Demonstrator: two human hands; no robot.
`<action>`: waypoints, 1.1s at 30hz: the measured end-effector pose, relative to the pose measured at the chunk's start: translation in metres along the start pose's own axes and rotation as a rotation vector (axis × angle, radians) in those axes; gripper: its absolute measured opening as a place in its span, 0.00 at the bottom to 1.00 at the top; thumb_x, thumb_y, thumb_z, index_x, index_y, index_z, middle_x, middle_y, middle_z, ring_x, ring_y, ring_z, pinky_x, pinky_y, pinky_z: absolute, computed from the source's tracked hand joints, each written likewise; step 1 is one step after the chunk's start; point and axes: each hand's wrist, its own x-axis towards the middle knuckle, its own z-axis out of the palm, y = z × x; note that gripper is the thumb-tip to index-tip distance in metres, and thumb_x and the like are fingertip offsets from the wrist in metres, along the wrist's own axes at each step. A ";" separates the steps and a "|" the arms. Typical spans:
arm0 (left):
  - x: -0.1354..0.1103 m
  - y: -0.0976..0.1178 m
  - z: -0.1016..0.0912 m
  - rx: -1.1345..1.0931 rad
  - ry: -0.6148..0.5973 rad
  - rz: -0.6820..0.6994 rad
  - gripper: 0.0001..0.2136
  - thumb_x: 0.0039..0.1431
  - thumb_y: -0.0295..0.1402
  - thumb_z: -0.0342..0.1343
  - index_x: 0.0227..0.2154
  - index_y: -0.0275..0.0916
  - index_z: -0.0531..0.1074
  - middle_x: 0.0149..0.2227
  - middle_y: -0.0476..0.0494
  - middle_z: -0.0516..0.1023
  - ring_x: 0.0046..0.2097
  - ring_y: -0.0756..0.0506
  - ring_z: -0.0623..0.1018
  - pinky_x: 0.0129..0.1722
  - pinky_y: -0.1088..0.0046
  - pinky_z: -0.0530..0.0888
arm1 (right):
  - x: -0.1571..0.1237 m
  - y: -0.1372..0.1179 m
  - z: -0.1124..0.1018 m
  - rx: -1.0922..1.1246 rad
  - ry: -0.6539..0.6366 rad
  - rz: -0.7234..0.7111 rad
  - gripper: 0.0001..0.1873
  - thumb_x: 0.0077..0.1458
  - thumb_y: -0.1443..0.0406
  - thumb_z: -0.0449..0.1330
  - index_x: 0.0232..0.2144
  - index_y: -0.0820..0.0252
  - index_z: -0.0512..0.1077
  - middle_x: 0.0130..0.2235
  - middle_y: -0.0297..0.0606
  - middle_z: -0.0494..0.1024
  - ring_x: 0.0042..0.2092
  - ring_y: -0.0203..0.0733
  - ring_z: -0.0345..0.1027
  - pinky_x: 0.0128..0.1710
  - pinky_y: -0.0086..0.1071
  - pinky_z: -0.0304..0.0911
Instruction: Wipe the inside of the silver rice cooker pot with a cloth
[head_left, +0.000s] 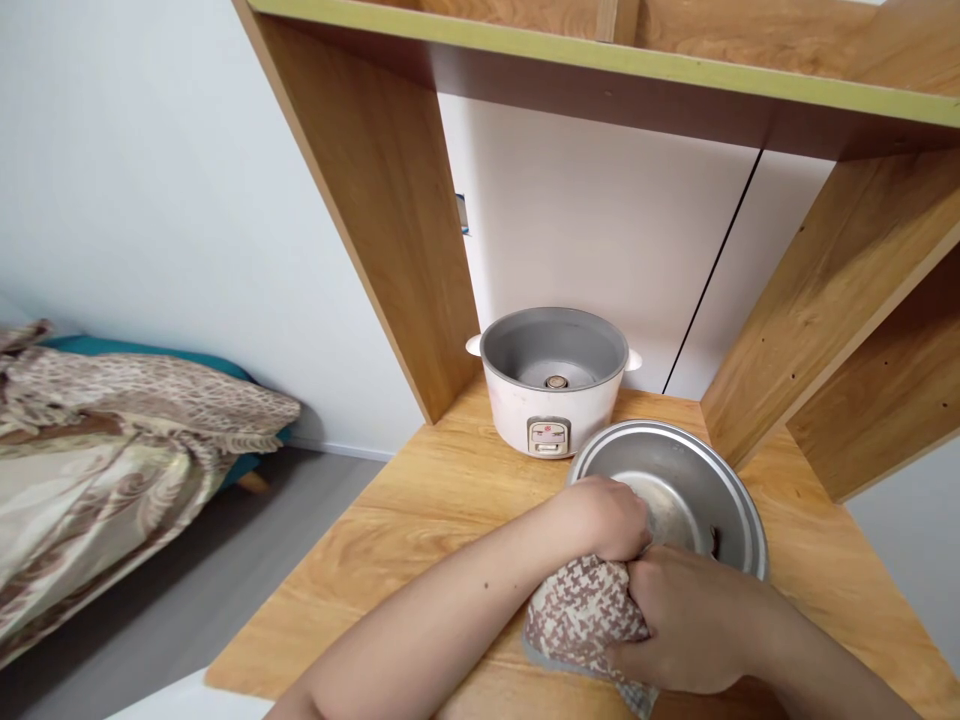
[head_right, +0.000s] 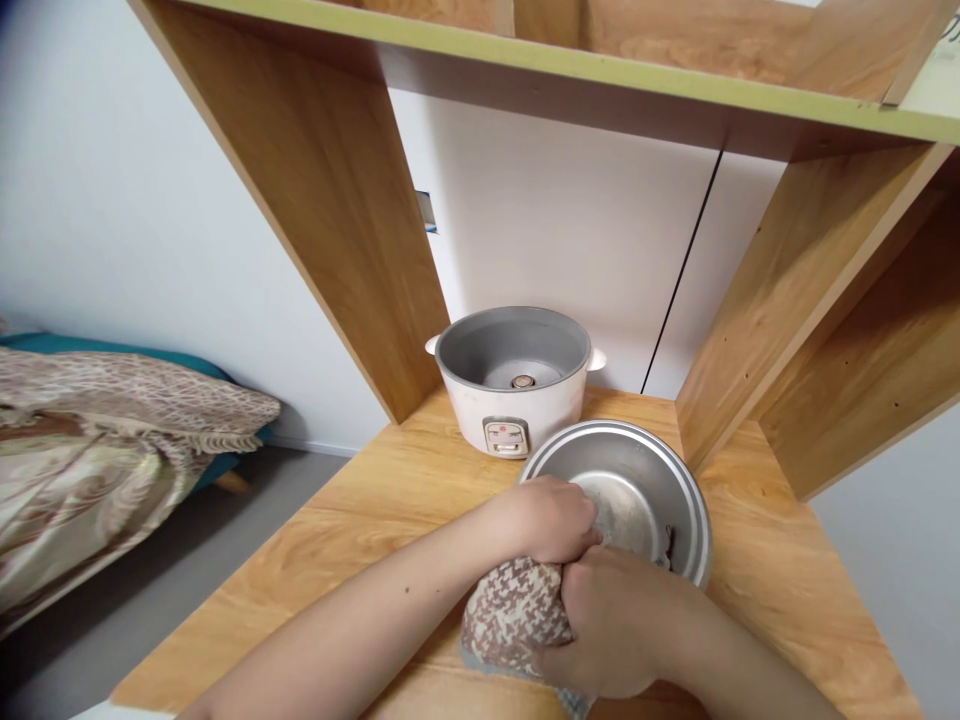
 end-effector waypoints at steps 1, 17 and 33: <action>0.000 0.000 0.000 0.000 -0.001 0.002 0.22 0.67 0.40 0.46 0.44 0.32 0.81 0.44 0.26 0.83 0.45 0.34 0.82 0.41 0.60 0.76 | 0.000 0.000 0.001 -0.017 -0.003 0.015 0.11 0.56 0.58 0.57 0.32 0.56 0.75 0.37 0.37 0.84 0.36 0.41 0.74 0.35 0.31 0.61; -0.001 0.001 -0.003 -0.001 -0.012 -0.013 0.22 0.67 0.40 0.45 0.45 0.31 0.81 0.45 0.26 0.82 0.47 0.33 0.82 0.42 0.59 0.76 | 0.002 -0.001 0.001 -0.097 0.003 0.065 0.14 0.56 0.55 0.57 0.32 0.57 0.77 0.37 0.40 0.84 0.37 0.45 0.75 0.36 0.33 0.61; -0.003 0.002 -0.004 -0.020 -0.005 -0.045 0.22 0.67 0.43 0.47 0.45 0.34 0.81 0.46 0.28 0.83 0.46 0.33 0.82 0.43 0.60 0.76 | 0.003 -0.009 0.016 -0.391 0.025 0.203 0.15 0.55 0.55 0.62 0.33 0.61 0.80 0.34 0.49 0.84 0.36 0.57 0.78 0.35 0.40 0.62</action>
